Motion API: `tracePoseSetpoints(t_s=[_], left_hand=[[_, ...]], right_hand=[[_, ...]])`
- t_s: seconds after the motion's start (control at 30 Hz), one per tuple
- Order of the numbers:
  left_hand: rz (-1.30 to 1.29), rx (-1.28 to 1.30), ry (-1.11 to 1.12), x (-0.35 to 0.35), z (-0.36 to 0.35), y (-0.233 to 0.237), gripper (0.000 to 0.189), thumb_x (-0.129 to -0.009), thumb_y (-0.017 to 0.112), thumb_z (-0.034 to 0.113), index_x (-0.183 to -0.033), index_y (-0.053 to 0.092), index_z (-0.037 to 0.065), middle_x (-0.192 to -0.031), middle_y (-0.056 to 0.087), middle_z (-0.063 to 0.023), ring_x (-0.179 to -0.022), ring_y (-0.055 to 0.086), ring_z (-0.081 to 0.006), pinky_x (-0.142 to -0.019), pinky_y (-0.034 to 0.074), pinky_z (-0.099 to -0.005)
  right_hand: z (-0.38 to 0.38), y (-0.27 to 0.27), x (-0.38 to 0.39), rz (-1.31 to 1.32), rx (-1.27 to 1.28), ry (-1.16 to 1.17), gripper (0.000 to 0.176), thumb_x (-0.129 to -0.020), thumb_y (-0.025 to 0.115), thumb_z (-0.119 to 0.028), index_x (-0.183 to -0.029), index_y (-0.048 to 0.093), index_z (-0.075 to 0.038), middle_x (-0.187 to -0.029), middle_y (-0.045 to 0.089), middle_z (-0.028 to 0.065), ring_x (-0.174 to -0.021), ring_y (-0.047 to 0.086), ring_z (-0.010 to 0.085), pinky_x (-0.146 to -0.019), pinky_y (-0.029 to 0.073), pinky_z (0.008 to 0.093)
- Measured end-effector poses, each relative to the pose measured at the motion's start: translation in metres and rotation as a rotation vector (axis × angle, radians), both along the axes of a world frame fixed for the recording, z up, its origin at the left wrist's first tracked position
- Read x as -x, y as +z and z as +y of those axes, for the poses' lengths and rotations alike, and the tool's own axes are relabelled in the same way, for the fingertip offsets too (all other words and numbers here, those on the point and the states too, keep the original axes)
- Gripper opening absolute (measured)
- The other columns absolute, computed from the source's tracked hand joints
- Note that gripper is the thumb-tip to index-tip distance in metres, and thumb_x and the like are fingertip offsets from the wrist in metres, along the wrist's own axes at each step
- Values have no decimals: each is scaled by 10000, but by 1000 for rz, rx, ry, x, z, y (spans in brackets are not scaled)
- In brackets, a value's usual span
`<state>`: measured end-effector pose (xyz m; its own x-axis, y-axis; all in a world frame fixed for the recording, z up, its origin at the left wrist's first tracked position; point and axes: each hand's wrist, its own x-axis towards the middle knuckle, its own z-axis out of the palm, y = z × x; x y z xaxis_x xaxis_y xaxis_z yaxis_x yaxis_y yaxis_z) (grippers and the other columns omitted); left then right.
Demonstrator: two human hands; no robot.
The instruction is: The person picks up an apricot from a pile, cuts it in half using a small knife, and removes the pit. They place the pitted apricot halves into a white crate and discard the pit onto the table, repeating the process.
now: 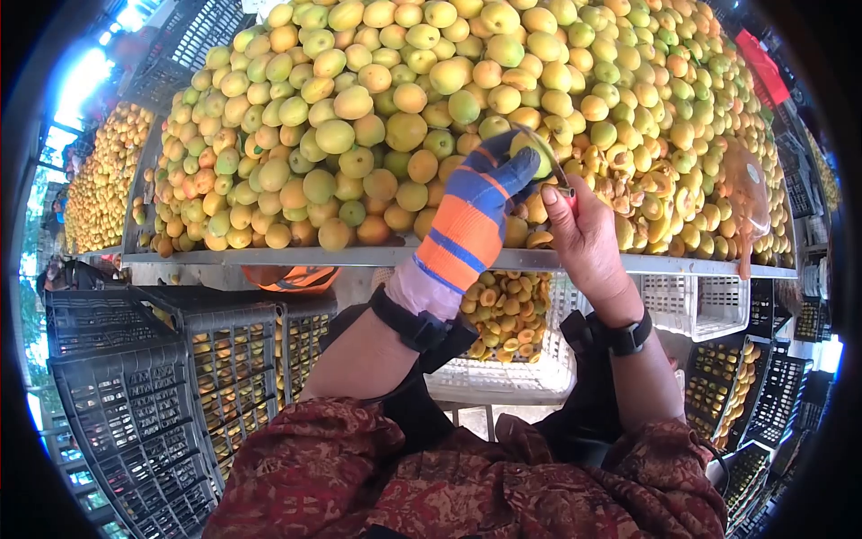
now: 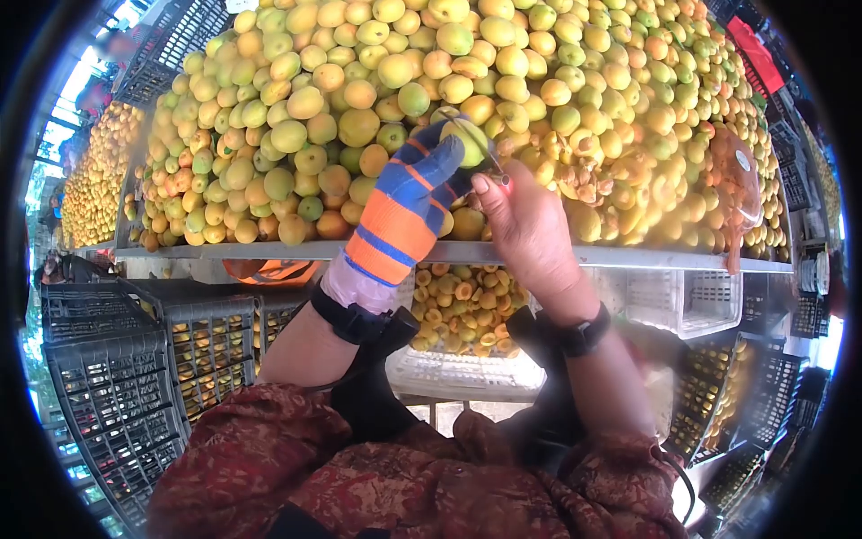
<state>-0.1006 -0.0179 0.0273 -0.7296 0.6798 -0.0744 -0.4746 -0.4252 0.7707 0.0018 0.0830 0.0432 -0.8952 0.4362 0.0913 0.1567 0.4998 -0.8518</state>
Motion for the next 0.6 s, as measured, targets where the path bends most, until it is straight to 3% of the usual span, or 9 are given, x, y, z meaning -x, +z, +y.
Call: tracePoseSetpoints(t_s=[0.13, 0.2, 0.43, 0.5, 0.53, 0.6], left_hand=[[-244, -170, -24, -6, 6, -7, 236, -868, 603, 213, -1035, 563, 51, -928, 626, -54, -779, 607, -130, -641, 506, -253], [-218, -144, -102, 2, 3, -12, 310, -917, 520, 249, -1131, 517, 25, -1053, 594, -107, -917, 589, -208, -791, 498, -324], [-306, -294, -147, 1, 0, 4, 319, -918, 523, 258, -1133, 528, 23, -1073, 586, -99, -958, 570, -186, -818, 483, -308], [285, 57, 33, 0, -2, 18, 330, -905, 554, 219, -1167, 503, 24, -1072, 578, -78, -960, 559, -152, -818, 474, -283], [284, 59, 28, 0, -2, 15, 330, -905, 554, 219, -1167, 503, 24, -1072, 578, -78, -960, 559, -152, -818, 474, -283], [185, 90, -10, -1, -1, 9, 329, -890, 577, 169, -1176, 493, 30, -1041, 577, -53, -943, 551, -123, -806, 465, -256]], right_hand=[[-6, -1, 6, 84, -68, -60, 406, -929, 516, -296, -1065, 483, 86, -597, 417, 3, -564, 372, 72, -504, 348, 233], [-5, 3, 8, 7, -34, -37, 410, -932, 509, -295, -1086, 472, 84, -605, 418, 10, -579, 375, 77, -515, 353, 234], [-3, 9, 1, 31, -1, 16, 407, -939, 492, -309, -1102, 465, 63, -620, 431, 1, -592, 390, 65, -523, 363, 229], [5, 10, -3, 24, 120, 36, 393, -942, 486, -306, -1112, 476, 49, -630, 436, -24, -584, 398, 52, -522, 367, 217], [5, 11, -4, 24, 123, 32, 393, -942, 486, -306, -1112, 476, 49, -630, 436, -24, -584, 398, 52, -522, 367, 217], [2, 14, -5, -75, 153, -13, 409, -927, 484, -368, -1045, 509, 23, -733, 588, 136, -673, 563, 194, -644, 453, 321]])
